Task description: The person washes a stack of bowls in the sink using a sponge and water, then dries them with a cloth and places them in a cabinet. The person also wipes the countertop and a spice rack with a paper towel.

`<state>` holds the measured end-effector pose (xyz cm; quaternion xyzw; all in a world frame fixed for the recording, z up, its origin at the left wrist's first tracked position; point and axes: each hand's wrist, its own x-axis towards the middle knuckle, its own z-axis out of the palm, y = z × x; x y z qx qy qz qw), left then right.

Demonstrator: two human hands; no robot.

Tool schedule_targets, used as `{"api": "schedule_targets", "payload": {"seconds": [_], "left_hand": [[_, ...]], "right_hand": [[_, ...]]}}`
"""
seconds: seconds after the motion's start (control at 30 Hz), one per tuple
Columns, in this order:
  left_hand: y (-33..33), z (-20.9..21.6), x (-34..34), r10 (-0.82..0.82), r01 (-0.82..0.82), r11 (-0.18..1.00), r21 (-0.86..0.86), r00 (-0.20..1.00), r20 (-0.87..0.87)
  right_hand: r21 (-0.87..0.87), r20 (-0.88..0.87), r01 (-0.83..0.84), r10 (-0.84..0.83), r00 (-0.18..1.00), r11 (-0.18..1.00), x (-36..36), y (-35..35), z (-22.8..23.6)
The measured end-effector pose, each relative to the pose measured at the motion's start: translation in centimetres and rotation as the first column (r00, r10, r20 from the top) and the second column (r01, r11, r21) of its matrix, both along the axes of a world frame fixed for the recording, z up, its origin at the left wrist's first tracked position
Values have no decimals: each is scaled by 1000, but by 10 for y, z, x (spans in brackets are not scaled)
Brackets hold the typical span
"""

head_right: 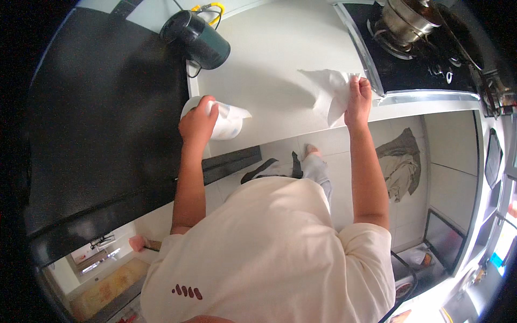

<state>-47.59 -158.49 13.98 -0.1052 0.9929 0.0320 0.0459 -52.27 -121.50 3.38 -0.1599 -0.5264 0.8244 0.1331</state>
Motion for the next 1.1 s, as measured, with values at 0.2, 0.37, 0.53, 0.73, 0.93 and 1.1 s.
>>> {"api": "schedule_targets", "payload": {"seconds": [0.2, 0.37, 0.53, 0.73, 0.93, 1.1], "left_hand": [[-29, -2, 14, -140, 122, 984, -133, 980, -140], [-39, 14, 23, -56, 45, 995, -90, 990, -128], [-23, 36, 39, -169, 169, 985, -26, 935, -311], [34, 41, 56, -312, 532, 407, 742, 845, -435], [43, 16, 69, -70, 180, -86, 980, 980, -186], [34, 18, 83, -93, -45, -461, 886, 996, 2]], "right_hand": [[-392, -17, -157, 163, 986, 906, 7, -35, 41], [-583, -98, -327, 336, 937, 744, 12, -65, 67], [-612, -244, -494, 447, 861, 617, 21, -89, 78], [-534, -256, -597, 558, 789, 599, 54, -136, 110], [-55, -338, -738, 683, 648, 673, 84, -142, 124], [406, -82, -401, 470, 879, 821, 121, -121, 127]]}}
